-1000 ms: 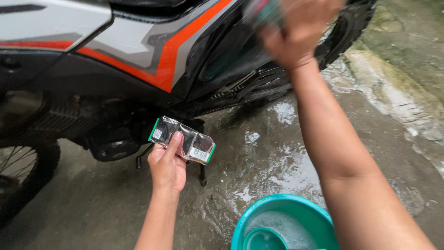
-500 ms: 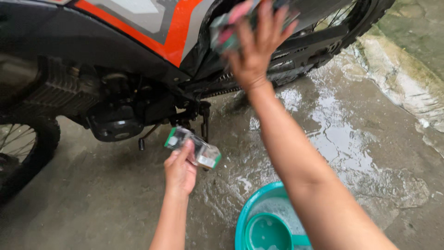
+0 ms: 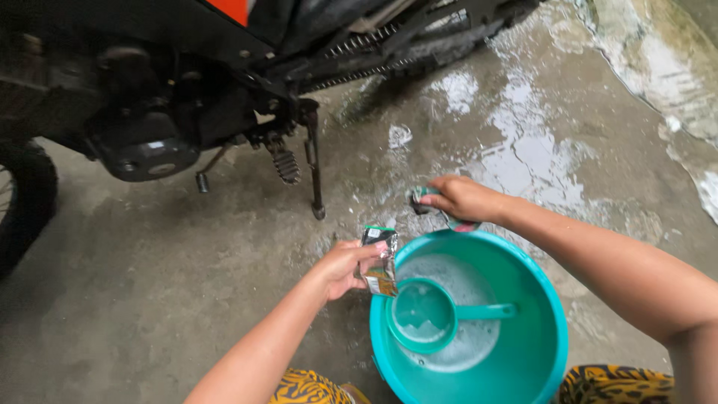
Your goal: The person washes a motorcycle by pouring water over it using a plastic dipper and scrubbing the seat, fuel tank, and body panels with a soapy cloth.
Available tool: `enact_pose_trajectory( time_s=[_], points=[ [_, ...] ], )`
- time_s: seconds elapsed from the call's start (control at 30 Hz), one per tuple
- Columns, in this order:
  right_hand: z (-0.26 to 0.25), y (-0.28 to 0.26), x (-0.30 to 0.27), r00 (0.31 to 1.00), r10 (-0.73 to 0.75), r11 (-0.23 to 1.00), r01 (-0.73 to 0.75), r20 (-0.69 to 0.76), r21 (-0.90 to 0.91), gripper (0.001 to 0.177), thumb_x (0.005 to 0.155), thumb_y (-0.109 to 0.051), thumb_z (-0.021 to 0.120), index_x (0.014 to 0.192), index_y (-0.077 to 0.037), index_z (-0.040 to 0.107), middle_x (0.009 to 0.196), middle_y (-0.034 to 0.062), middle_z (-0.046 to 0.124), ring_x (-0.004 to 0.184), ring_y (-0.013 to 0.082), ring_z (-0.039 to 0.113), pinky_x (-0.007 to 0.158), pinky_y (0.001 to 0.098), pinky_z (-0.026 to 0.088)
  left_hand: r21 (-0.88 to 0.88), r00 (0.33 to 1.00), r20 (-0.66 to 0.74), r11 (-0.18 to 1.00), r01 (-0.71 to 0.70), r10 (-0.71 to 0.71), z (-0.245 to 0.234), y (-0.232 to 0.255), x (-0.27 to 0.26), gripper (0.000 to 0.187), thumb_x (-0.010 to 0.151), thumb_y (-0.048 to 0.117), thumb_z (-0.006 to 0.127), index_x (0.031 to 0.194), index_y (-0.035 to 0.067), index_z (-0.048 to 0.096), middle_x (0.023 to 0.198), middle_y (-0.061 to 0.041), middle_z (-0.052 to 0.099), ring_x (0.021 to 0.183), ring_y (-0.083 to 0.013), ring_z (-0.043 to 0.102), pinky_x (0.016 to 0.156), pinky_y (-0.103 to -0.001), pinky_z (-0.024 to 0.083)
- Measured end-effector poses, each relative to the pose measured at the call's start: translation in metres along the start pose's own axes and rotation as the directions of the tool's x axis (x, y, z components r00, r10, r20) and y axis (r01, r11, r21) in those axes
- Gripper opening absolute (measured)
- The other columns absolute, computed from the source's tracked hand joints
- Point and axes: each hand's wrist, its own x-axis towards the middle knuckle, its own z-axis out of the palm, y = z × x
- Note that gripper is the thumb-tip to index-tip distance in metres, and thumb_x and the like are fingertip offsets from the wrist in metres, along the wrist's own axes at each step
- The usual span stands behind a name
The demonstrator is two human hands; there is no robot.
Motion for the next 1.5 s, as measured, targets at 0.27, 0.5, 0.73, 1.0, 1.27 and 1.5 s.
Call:
enact_pose_trajectory(
  time_s=[0.27, 0.5, 0.73, 1.0, 1.27, 1.5],
  points=[
    [0.032, 0.073, -0.085, 0.959, 0.224, 0.971, -0.206, 0.175, -0.119, 0.057, 0.094, -0.054, 0.057, 0.125, -0.007, 0.066, 0.115, 0.0221, 0.070, 0.108, 0.0425, 0.065, 0.093, 0.0499, 0.052, 0.135, 0.993, 0.056, 0.986, 0.100, -0.109, 0.009, -0.012, 0.013, 0.035, 0.086, 0.036, 0.083, 0.086, 0.012, 0.057, 0.078, 0.001, 0.055, 0.080, -0.0175, 0.061, 0.085, -0.055, 0.056],
    [0.033, 0.088, -0.172, 0.701, 0.669, 0.661, -0.713, 0.245, 0.233, 0.056, 0.080, -0.048, 0.073, 0.122, -0.012, 0.073, 0.105, 0.0142, 0.079, 0.094, 0.0240, 0.072, 0.085, 0.0389, 0.055, 0.204, 0.971, 0.069, 0.956, 0.210, -0.228, 0.019, -0.040, -0.002, 0.026, 0.084, 0.034, 0.078, 0.095, 0.013, 0.067, 0.083, 0.003, 0.067, 0.083, -0.0141, 0.067, 0.084, -0.046, 0.058],
    [0.045, 0.048, -0.181, 0.500, 0.841, 0.299, -0.749, 0.208, 0.592, 0.042, 0.086, -0.038, 0.079, 0.111, -0.004, 0.077, 0.082, 0.0103, 0.073, 0.062, 0.0165, 0.063, 0.057, 0.0361, 0.053, -0.143, 0.997, 0.015, 0.987, 0.079, -0.077, 0.003, -0.101, 0.013, 0.028, 0.096, 0.034, 0.085, 0.102, 0.013, 0.067, 0.088, 0.003, 0.060, 0.077, -0.0126, 0.054, 0.074, -0.035, 0.047],
    [0.023, 0.025, -0.152, 0.492, 0.859, 0.253, -0.648, 0.142, 0.719, 0.036, 0.084, -0.036, 0.080, 0.105, -0.007, 0.077, 0.073, 0.0093, 0.067, 0.054, 0.0205, 0.062, 0.047, 0.0423, 0.049, -0.296, 0.996, 0.061, 0.952, 0.081, -0.066, 0.006, -0.028, -0.003, 0.026, 0.087, 0.028, 0.073, 0.103, 0.008, 0.074, 0.096, -0.008, 0.076, 0.091, -0.0229, 0.073, 0.083, -0.045, 0.062],
    [-0.018, 0.031, -0.089, 0.574, 0.819, 0.446, -0.656, 0.020, 0.609, 0.041, 0.084, -0.039, 0.083, 0.104, -0.004, 0.078, 0.079, 0.0071, 0.072, 0.062, 0.0161, 0.063, 0.054, 0.0366, 0.052, -0.240, 0.998, -0.064, 0.970, -0.022, 0.007, -0.022, 0.024, 0.021, 0.022, 0.093, 0.029, 0.081, 0.102, 0.011, 0.073, 0.093, 0.000, 0.063, 0.085, -0.0176, 0.060, 0.080, -0.045, 0.059],
    [-0.022, 0.069, -0.030, 0.596, 0.803, 0.454, -0.633, 0.021, 0.627, 0.043, 0.086, -0.038, 0.082, 0.108, -0.002, 0.074, 0.077, 0.0121, 0.064, 0.056, 0.0252, 0.053, 0.048, 0.0475, 0.040, -0.254, 0.983, -0.144, 0.955, -0.151, 0.118, -0.040, 0.046, 0.065, 0.026, 0.086, 0.023, 0.081, 0.099, 0.003, 0.074, 0.095, -0.011, 0.076, 0.081, -0.0224, 0.072, 0.074, -0.043, 0.062]
  ],
)
